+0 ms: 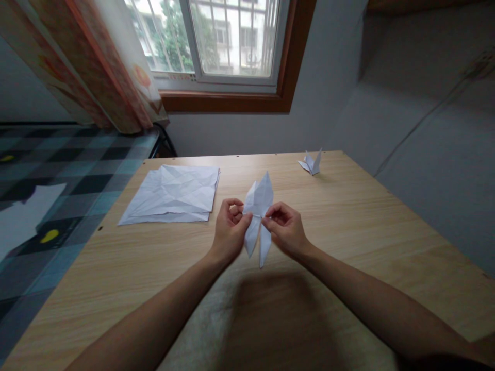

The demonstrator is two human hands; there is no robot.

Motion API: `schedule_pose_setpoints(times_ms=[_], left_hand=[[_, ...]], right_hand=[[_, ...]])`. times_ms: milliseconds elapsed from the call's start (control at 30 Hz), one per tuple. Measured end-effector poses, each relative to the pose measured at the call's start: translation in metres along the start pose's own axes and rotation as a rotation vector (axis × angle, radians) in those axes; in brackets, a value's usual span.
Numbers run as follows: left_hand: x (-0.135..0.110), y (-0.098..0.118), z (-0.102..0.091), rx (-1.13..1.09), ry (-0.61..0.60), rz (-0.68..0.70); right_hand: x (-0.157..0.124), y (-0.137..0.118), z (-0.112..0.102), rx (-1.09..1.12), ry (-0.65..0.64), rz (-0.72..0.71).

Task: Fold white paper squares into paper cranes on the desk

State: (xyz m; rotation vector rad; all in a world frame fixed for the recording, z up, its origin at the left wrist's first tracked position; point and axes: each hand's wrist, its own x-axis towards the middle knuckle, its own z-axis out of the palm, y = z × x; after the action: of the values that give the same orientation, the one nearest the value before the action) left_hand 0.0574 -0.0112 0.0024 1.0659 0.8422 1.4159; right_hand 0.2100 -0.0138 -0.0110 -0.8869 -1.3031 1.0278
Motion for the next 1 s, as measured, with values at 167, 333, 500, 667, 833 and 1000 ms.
schedule_pose_setpoints(times_ms=[167,333,500,667,833,1000], left_hand=[[-0.002,0.004,-0.001,0.16,-0.069,0.026],[-0.002,0.01,-0.004,0.307,-0.148,0.002],[-0.002,0.009,-0.004,0.243,-0.108,0.005],[0.002,0.004,-0.002,0.087,-0.102,-0.075],[0.005,0.003,-0.002,-0.078,0.019,-0.106],[0.005,-0.003,-0.004,-0.114,-0.022,-0.191]], right_hand=[[-0.001,0.0,-0.001,-0.021,-0.01,0.02],[-0.002,0.0,-0.002,-0.053,-0.049,-0.03],[-0.001,0.001,-0.003,-0.047,-0.068,-0.049],[-0.001,0.002,-0.004,-0.091,-0.087,-0.05],[-0.001,0.0,-0.002,-0.257,-0.058,-0.124],[-0.002,-0.002,-0.001,-0.362,0.008,-0.211]])
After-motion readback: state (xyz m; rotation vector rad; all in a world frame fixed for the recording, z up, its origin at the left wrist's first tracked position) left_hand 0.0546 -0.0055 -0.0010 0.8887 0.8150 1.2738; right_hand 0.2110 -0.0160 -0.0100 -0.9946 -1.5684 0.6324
